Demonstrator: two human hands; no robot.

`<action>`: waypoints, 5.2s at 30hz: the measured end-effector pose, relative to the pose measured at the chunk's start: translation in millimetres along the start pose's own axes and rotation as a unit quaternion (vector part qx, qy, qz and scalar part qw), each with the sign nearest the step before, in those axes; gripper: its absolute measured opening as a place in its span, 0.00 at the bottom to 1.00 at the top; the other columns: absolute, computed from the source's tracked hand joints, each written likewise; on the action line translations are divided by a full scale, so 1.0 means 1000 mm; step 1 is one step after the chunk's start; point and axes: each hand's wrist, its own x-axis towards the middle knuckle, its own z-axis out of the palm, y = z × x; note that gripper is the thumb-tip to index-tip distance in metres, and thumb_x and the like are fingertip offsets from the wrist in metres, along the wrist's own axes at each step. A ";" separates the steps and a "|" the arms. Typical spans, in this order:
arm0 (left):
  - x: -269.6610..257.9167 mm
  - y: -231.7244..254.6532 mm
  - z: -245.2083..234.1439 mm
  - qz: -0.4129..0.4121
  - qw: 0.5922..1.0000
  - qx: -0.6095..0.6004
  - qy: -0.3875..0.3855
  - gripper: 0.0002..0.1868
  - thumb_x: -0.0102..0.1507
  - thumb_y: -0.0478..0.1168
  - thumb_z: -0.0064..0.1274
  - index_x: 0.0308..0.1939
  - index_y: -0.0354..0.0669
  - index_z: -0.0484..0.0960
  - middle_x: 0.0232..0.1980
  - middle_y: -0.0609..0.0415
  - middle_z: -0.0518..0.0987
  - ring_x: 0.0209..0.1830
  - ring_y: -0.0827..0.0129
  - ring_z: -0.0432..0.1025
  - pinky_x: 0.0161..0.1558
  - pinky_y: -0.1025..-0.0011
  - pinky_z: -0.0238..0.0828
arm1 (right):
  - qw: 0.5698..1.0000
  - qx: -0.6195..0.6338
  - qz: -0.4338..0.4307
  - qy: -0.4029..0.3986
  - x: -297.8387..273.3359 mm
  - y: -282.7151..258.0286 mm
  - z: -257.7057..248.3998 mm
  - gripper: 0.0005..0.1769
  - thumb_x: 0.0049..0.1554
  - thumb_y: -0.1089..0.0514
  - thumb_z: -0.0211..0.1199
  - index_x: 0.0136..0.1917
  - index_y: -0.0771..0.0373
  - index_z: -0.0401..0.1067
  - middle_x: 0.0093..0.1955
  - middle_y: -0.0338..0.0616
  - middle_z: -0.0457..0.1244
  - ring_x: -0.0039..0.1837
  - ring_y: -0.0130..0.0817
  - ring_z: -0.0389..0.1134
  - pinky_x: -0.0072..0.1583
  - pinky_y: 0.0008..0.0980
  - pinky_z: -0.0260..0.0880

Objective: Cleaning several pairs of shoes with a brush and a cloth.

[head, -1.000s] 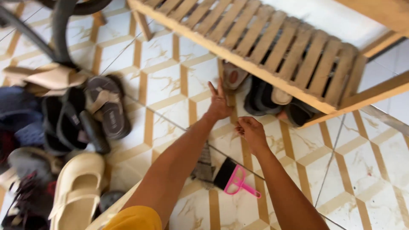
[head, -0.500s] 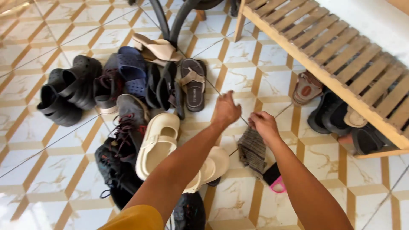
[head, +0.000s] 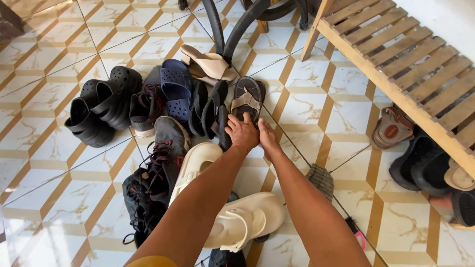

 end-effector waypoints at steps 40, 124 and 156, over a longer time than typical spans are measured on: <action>-0.143 0.029 -0.061 -0.081 0.522 -0.731 -0.433 0.31 0.57 0.49 0.45 0.62 0.40 0.73 0.54 0.42 0.81 0.52 0.54 0.77 0.57 0.53 0.74 | 0.991 0.115 0.070 0.018 -0.209 -0.072 -0.200 0.22 0.65 0.47 0.56 0.58 0.69 0.74 0.52 0.46 0.71 0.51 0.34 0.73 0.55 0.36 0.74; -0.269 0.148 0.121 0.191 0.903 -0.103 -0.371 0.42 0.64 0.66 0.58 0.67 0.35 0.69 0.67 0.30 0.71 0.70 0.42 0.66 0.70 0.49 0.66 | 0.948 0.299 0.081 0.076 -0.358 0.049 -0.321 0.25 0.53 0.54 0.72 0.61 0.67 0.73 0.54 0.48 0.71 0.52 0.38 0.74 0.54 0.39 0.77; -0.102 0.142 0.114 -0.128 0.772 -0.541 -0.309 0.25 0.69 0.44 0.38 0.67 0.35 0.73 0.54 0.44 0.80 0.46 0.60 0.75 0.44 0.62 0.77 | 0.840 -0.480 0.037 0.249 -0.174 -0.054 -0.202 0.67 0.48 0.26 0.71 0.77 0.77 0.48 0.70 0.65 0.46 0.71 0.60 0.47 0.68 0.52 0.60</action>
